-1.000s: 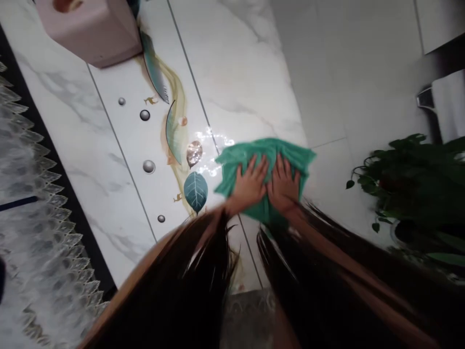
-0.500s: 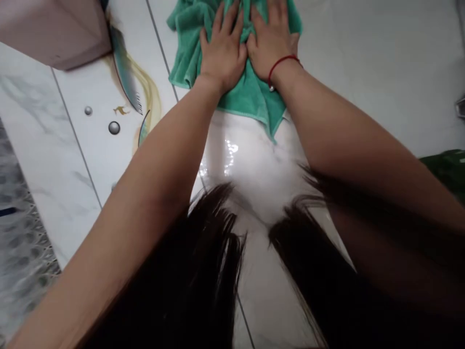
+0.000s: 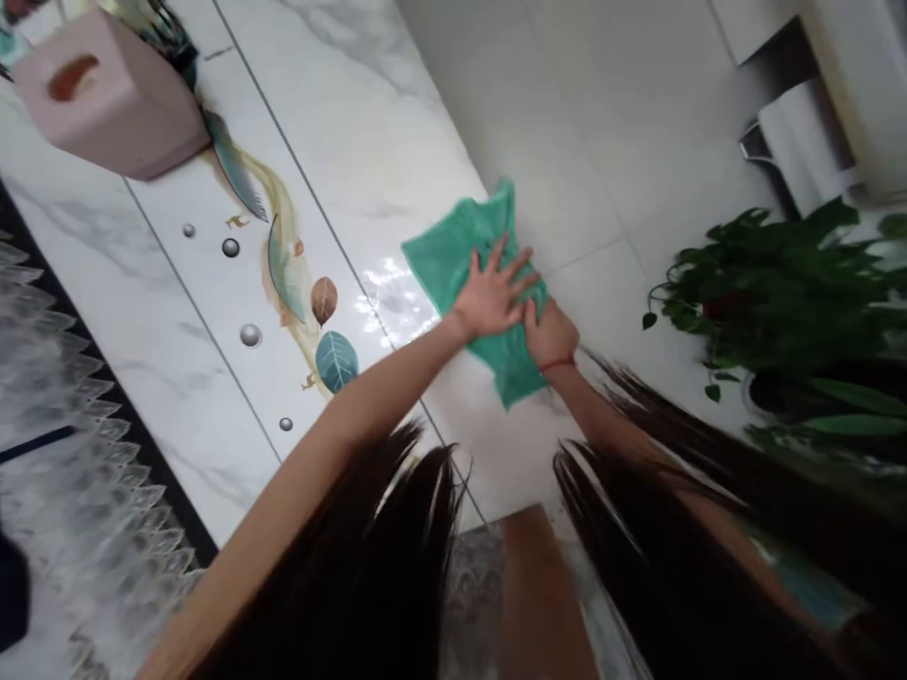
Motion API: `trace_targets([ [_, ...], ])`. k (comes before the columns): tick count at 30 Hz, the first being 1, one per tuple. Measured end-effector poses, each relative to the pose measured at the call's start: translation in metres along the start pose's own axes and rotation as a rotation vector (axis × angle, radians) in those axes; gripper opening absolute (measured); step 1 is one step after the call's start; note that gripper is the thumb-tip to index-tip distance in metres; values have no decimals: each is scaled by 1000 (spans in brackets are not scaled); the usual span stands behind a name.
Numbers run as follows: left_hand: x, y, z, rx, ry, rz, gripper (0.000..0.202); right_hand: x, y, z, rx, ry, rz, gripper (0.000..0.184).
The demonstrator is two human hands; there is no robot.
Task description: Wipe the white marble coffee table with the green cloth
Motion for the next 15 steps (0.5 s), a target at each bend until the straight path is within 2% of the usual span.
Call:
trace_targets([
  [2,-78,36,-37,101,6,-181,68,-68,62,-16,44,-3,-93,63],
  [4,-144,76,-68,151,12,-332,68,-121,121,-26,40,-9,-181,71],
  [5,-168,94,-79,147,15,-376,69,-139,146,-29,28,-9,-222,76],
  [7,-198,125,-95,139,24,-406,72,-159,185,-36,0,-7,-283,83],
  [8,-205,138,-100,141,33,-405,73,-163,199,-40,-14,-8,-305,86],
  [10,-203,163,-110,168,54,-387,77,-160,221,-53,-41,-13,-339,90],
  [13,-176,211,-122,247,79,-323,80,-140,253,-88,-44,-23,-336,92],
  [15,-149,259,-129,304,77,-261,78,-118,283,-123,2,-5,-268,88],
])
Point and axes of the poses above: each hand's wrist, its own y-axis away from the middle knuckle, its own z-axis out of the back of the hand, x = y × z, the point moved 10 cm from there along -y, towards the middle knuckle, and after that the axes turned 2 degrees about -y, right-handed, at the moved point
